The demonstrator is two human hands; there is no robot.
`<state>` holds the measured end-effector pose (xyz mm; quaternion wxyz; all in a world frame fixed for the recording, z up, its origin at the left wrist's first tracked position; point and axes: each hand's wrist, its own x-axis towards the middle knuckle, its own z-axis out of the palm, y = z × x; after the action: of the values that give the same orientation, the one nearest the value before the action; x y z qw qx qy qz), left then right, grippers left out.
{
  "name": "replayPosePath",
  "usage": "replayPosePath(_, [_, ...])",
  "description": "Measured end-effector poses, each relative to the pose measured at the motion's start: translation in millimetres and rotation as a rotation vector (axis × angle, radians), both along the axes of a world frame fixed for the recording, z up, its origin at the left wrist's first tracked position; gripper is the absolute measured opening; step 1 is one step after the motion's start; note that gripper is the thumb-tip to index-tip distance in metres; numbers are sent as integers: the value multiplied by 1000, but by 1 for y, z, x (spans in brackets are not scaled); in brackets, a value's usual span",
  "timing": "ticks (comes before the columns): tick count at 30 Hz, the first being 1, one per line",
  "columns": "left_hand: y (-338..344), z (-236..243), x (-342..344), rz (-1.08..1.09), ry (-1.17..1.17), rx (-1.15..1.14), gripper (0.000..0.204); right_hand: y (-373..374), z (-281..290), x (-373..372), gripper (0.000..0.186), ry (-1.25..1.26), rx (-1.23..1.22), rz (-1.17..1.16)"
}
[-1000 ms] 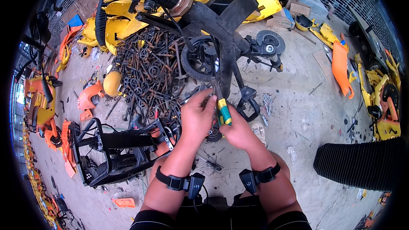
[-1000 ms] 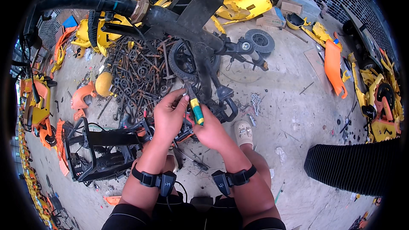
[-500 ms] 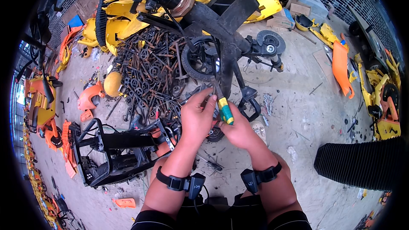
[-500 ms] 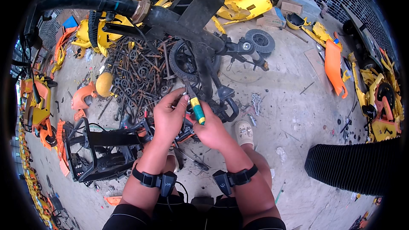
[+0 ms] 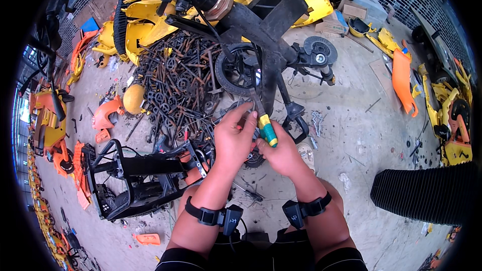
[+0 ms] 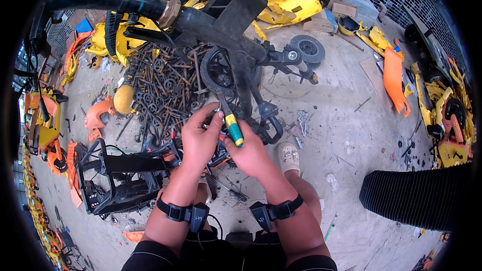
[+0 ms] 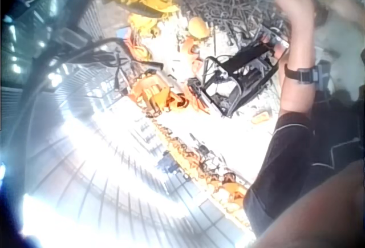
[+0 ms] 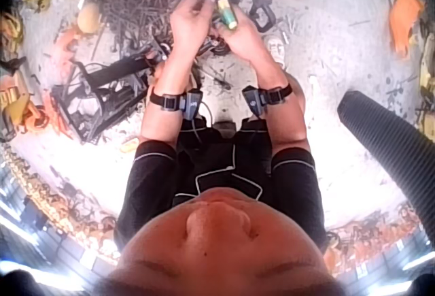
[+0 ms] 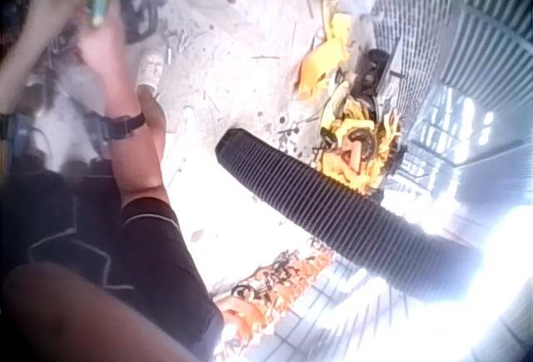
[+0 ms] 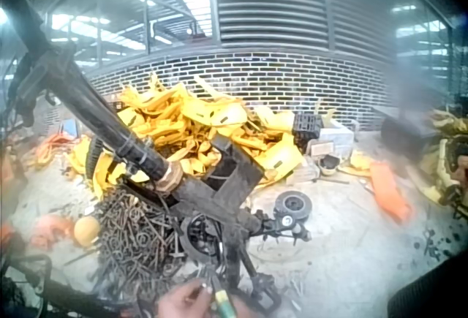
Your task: The person uses pliers to cut a wire on a motorcycle frame, then uses the pliers and their hands to strip and manipulate the wire ends.
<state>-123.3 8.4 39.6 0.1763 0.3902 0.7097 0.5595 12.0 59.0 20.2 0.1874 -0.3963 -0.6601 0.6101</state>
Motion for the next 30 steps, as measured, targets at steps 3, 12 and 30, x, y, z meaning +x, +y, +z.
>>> replayPosePath(3, [-1,-1,0,9,11,15,27,-1,-1,-1,52,6,5,-7])
replayPosePath(12, [1,-5,2,3,2,46,26,-3,-4,1,46,40,5,-33])
replayPosePath(30, [9,-10,15,-14,-16,0,25,1,8,15,50,-34,60,-38])
